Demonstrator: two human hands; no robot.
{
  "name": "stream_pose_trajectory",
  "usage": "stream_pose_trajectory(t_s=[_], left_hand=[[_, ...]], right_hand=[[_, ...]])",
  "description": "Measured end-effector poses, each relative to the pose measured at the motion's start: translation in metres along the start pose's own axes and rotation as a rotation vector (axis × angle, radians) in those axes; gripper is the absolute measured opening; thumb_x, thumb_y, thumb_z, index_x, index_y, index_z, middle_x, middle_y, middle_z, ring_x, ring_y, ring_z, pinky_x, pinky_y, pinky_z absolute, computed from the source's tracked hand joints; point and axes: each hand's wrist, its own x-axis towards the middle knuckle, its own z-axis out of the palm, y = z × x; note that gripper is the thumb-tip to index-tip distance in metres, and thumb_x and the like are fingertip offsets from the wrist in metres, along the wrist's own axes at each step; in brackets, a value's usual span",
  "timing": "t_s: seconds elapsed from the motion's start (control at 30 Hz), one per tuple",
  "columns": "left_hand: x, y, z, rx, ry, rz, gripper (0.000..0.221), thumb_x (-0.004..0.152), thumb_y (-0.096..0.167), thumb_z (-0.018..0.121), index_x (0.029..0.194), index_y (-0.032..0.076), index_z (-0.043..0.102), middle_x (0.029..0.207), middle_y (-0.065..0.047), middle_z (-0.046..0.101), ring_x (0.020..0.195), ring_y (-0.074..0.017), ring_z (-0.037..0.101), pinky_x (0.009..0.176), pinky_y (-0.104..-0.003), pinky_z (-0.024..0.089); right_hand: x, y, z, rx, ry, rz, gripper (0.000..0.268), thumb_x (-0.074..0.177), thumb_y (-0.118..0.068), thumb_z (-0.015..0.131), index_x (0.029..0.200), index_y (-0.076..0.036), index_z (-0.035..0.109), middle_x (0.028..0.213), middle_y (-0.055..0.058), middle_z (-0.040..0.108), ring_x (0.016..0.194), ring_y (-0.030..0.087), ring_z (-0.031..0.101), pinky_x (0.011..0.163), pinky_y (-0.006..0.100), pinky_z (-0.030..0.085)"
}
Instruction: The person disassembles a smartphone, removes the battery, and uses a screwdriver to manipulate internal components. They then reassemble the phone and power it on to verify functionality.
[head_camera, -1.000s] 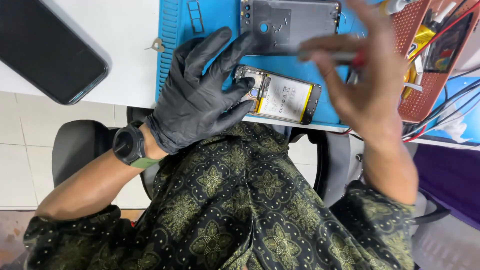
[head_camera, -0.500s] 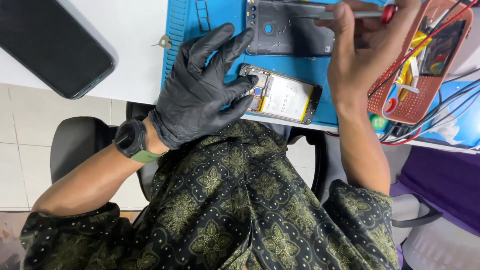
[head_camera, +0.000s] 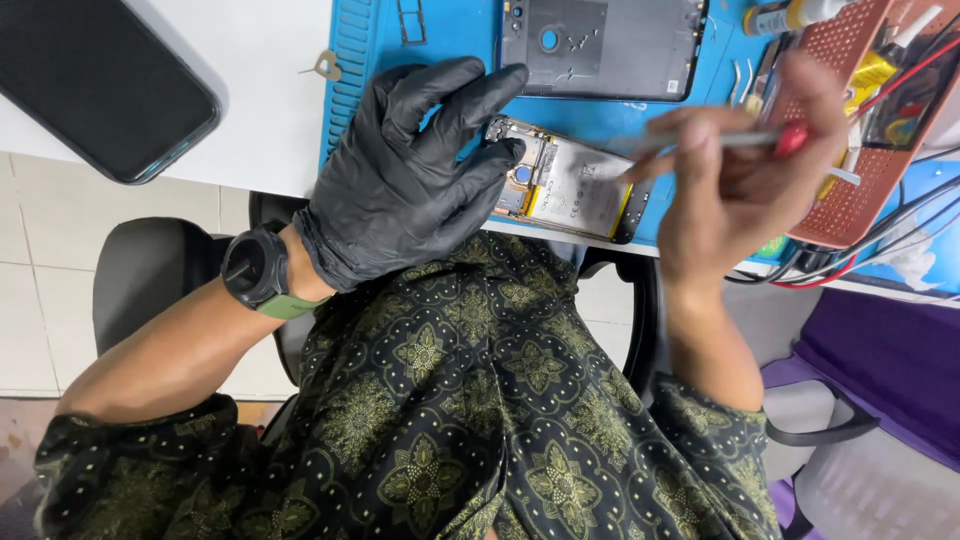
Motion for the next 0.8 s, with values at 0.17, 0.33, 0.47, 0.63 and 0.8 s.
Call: stream_pose_trajectory(t_s=[0.17,0.33,0.47,0.63,0.8], left_hand=[[-0.005,-0.002,0.001,-0.024,-0.003,-0.044,0.036,0.128,0.036,0.077,0.157,0.018,0.065,0.173,-0.011,0.036,0.155,-0.0392,0.042,0.131,-0.062,0.049],[-0.002,-0.003,-0.001,0.117,-0.049,0.058,0.029,0.130,0.042,0.073,0.142,0.020,0.088,0.180,-0.008,0.030,0.159,-0.0383,0.033,0.129,-0.066,0.044],[0.003,-0.002,-0.006,0.135,-0.103,0.115,0.042,0.131,0.046,0.057,0.159,0.028,0.083,0.180,-0.010,0.030,0.158,-0.0358,0.032,0.127,-0.060,0.035],[0.011,0.005,-0.012,0.061,-0.155,-0.020,0.070,0.125,0.048,0.073,0.173,0.007,0.042,0.172,-0.009,0.046,0.152,-0.0314,0.043,0.126,-0.053,0.041],[0.009,0.002,-0.008,-0.004,-0.080,0.101,0.030,0.128,0.037,0.067,0.146,0.025,0.089,0.178,-0.010,0.035,0.155,-0.0410,0.042,0.123,-0.066,0.039]], right_hand=[[-0.035,0.006,-0.002,0.085,-0.044,0.188,0.036,0.124,-0.002,0.062,0.152,-0.007,0.040,0.098,0.027,0.067,0.084,0.036,0.073,0.069,0.047,0.072],[-0.040,0.014,-0.001,0.091,0.028,0.221,0.036,0.124,0.000,0.062,0.151,-0.006,0.040,0.103,0.030,0.068,0.092,0.037,0.075,0.075,0.049,0.075],[-0.042,0.018,-0.002,0.099,0.067,0.239,0.035,0.124,-0.001,0.063,0.152,-0.007,0.042,0.102,0.028,0.067,0.094,0.036,0.075,0.075,0.049,0.074],[-0.044,0.020,0.000,0.104,0.132,0.263,0.032,0.123,0.001,0.062,0.149,-0.006,0.044,0.098,0.027,0.065,0.088,0.036,0.074,0.069,0.048,0.072],[-0.042,0.018,0.003,0.094,0.156,0.270,0.031,0.123,0.002,0.063,0.147,-0.006,0.044,0.097,0.025,0.063,0.087,0.035,0.074,0.068,0.048,0.073]])
